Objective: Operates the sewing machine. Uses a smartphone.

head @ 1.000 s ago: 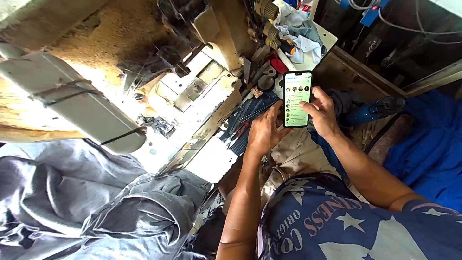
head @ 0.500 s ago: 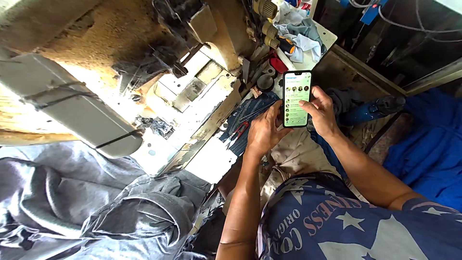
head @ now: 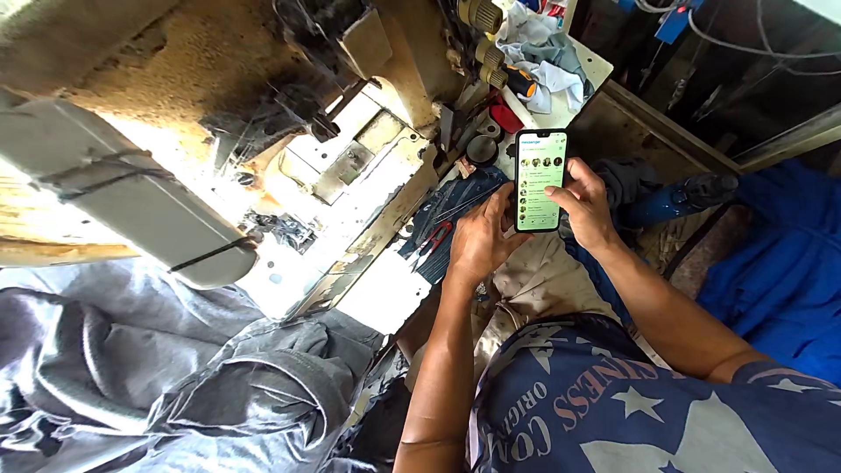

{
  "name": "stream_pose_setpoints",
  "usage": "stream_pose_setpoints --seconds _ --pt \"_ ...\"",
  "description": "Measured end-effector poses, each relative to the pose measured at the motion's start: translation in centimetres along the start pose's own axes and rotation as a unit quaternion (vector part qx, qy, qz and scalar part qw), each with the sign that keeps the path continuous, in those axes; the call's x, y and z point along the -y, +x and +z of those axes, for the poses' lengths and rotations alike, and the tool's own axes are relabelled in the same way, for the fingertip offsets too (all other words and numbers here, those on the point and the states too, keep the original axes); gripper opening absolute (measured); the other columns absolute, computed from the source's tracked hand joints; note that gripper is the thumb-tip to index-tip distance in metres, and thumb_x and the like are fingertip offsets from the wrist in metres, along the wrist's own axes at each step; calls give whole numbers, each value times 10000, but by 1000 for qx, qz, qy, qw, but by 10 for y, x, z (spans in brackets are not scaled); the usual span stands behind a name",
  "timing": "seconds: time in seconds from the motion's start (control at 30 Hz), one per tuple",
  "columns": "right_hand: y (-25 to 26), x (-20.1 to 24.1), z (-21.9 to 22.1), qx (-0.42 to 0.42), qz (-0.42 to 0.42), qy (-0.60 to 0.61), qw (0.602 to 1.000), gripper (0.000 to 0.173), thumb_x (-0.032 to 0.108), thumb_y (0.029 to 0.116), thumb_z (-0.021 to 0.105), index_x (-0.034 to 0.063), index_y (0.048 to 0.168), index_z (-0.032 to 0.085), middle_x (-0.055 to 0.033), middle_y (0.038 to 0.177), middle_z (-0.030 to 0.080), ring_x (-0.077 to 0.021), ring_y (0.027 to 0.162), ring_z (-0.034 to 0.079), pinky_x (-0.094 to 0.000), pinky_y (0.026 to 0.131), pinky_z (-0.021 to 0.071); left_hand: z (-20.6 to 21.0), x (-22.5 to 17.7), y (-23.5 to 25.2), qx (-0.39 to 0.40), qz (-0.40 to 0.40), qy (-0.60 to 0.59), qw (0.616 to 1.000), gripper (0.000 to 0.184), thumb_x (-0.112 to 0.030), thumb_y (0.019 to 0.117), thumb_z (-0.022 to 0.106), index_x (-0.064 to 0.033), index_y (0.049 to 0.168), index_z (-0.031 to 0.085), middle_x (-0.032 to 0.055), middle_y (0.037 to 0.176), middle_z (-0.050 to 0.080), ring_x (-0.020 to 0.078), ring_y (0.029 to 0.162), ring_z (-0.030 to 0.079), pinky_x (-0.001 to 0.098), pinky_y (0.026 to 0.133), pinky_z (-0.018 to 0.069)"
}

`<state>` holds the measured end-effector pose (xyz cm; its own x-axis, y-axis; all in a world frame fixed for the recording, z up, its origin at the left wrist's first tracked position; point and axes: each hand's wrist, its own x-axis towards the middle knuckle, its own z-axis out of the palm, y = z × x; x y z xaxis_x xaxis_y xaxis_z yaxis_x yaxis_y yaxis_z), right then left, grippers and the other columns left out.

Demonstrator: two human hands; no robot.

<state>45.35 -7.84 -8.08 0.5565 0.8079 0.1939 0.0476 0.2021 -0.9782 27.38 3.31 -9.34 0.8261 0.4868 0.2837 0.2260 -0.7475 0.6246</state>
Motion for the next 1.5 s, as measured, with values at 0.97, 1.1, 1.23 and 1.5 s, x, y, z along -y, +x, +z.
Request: stream_pose_setpoints --seconds 0.97,1.1,1.23,1.5 --pt "-1 -1 -1 -2 -1 -7 1000 276 7 966 572 -26 1239 547 -148 1061 704 -228 954 725 -389 841 631 1 0 0 -3 2 6 1000 922 -408 783 895 -99 1523 439 29 1016 701 155 792 650 396 752 583" --pt "-1 -1 -1 -1 1 -9 1000 272 10 967 573 -22 1235 544 -144 1058 704 -222 954 724 -387 844 630 1 1 0 -2 3 10 1000 928 -415 783 894 -101 1526 435 18 1007 700 149 792 649 390 752 582" --pt "-1 -2 -1 -3 1 -7 1000 274 13 965 576 -23 1235 544 -147 1055 704 -227 953 723 -390 841 629 1 0 1 -3 3 12 1000 929 -411 782 895 -100 1527 435 23 1008 701 152 791 648 391 752 581" --pt "-1 -3 0 -2 4 10 1000 287 -8 968 572 -31 1251 535 -160 1069 702 -238 966 725 -400 850 632 1 0 1 -2 7 10 1000 922 -407 789 891 -95 1527 435 23 1016 702 150 799 649 387 762 580"
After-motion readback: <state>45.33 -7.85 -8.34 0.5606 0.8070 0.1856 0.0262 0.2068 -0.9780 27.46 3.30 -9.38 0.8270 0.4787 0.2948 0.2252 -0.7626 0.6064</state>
